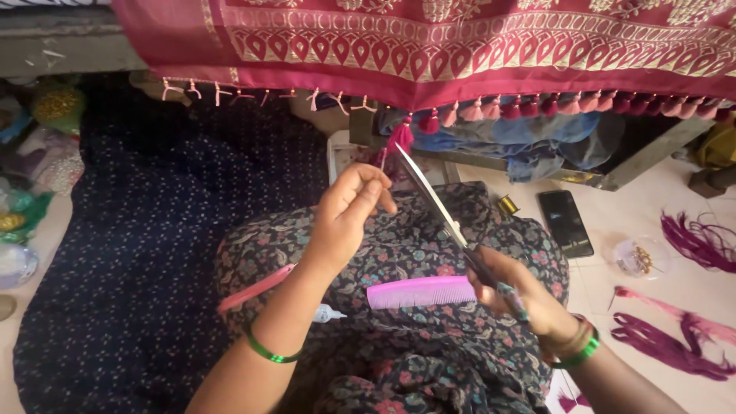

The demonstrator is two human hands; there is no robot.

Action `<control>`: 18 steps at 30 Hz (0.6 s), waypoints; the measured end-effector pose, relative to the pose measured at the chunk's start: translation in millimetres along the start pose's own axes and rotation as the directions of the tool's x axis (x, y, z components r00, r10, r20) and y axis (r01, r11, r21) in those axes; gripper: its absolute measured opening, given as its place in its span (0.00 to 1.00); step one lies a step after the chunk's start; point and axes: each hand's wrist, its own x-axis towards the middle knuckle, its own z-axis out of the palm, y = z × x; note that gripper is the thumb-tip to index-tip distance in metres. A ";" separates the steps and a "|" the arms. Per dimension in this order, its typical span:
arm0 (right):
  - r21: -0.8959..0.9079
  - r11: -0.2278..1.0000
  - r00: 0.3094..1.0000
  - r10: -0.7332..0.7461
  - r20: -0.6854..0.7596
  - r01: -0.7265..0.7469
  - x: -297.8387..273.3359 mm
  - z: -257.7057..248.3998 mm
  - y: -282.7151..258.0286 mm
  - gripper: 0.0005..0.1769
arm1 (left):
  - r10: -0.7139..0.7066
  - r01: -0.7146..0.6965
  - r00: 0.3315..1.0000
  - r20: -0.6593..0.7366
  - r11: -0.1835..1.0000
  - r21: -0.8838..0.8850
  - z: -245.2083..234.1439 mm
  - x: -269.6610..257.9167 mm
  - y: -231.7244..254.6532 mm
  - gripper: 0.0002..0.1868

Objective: Tying decorative tassels and knots onto the border of a saree fabric.

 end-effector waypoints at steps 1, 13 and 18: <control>0.047 0.999 1.000 -0.006 0.018 0.005 5.2 5.6 -11.3 0.32 | -0.003 0.004 1.000 0.013 0.999 -0.040 2.0 -1.0 0.2 0.09; 0.361 0.928 0.994 -0.105 0.024 0.089 28.0 42.1 -38.7 0.29 | 0.018 -0.017 1.000 0.004 0.987 -0.161 18.5 -2.6 -9.5 0.09; 0.361 0.927 0.992 -0.123 0.033 0.103 28.5 38.2 -25.0 0.27 | -0.018 0.015 1.000 -0.015 0.987 -0.157 21.8 -2.5 -5.0 0.09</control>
